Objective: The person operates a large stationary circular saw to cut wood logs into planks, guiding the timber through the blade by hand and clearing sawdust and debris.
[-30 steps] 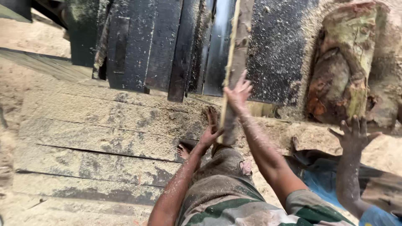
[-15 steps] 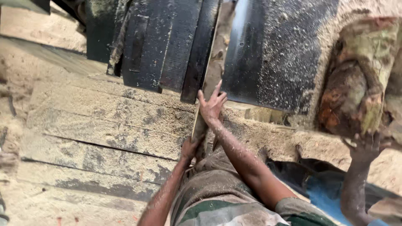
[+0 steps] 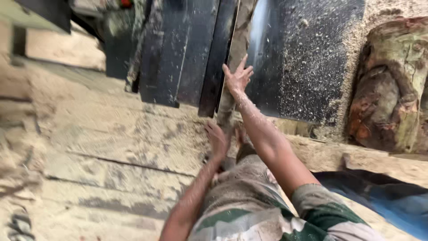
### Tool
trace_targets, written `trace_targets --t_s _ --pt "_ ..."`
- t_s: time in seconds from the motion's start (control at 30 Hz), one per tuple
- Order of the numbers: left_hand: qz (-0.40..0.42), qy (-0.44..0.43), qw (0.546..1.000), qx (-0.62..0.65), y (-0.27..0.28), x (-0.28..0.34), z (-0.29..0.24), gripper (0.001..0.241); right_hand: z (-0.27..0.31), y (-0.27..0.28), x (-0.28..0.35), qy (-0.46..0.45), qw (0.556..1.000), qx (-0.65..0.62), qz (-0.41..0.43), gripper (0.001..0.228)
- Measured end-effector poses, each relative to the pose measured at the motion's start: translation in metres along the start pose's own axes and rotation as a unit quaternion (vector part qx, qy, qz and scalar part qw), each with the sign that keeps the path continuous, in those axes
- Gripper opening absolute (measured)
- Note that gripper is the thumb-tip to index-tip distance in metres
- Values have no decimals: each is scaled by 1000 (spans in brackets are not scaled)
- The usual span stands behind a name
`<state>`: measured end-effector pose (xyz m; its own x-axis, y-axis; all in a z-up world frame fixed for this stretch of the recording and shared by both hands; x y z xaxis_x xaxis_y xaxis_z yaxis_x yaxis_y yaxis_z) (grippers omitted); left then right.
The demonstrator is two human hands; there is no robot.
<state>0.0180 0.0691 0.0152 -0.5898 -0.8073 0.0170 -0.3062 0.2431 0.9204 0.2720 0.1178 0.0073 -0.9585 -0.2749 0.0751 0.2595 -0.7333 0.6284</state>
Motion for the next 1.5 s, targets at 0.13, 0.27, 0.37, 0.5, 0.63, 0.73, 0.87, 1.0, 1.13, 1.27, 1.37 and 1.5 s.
trace_targets --t_s 0.13,0.27,0.37,0.5,0.63,0.73,0.87,1.0,1.13,1.27,1.37,1.5 --pt "-31 -244 969 5 27 3 -3 82 -12 0 18 -1 998 -35 49 126" --pt "-65 -330 921 -197 8 10 2 37 -48 -10 89 32 997 -14 63 120" --pt "-32 -328 926 -185 4 -2 -2 21 -50 -26 97 -27 996 -47 66 115" --pt "-53 -308 943 -113 21 -19 -26 30 -53 -33 59 80 996 7 23 113" --pt "-27 -313 939 -140 25 -61 -48 44 -68 -57 11 53 998 -10 16 111" --pt "-56 -299 940 -153 21 -127 -81 40 -36 -58 -59 100 995 18 13 112" --pt "-68 -262 952 -140 -3 -193 -118 41 -17 -19 -132 45 990 -29 127 103" --pt "-52 -241 958 -149 -8 -262 -149 50 -28 84 -113 276 955 -8 107 78" --pt "-130 -240 956 -106 0 -286 -163 57 -107 141 -29 87 976 -53 194 83" --pt "-125 -219 968 21 21 -247 -158 44 -112 156 15 262 932 128 215 98" --pt "74 51 967 240 14 -155 -105 25 -105 158 5 273 919 166 230 102" --pt "235 391 669 586 -21 -62 -50 33 -91 146 -9 203 926 174 268 96"
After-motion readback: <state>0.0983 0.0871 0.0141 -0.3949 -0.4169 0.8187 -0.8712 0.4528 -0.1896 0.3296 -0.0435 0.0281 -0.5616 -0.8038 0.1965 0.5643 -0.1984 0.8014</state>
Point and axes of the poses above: each hand's wrist, its own x-axis away from the middle knuckle, its own y-axis out of the back of the hand, z = x × y, the point moved 5 cm from there along -x, towards the middle knuckle, and after that the axes turned 13 degrees about -x, right-handed, at the moved point
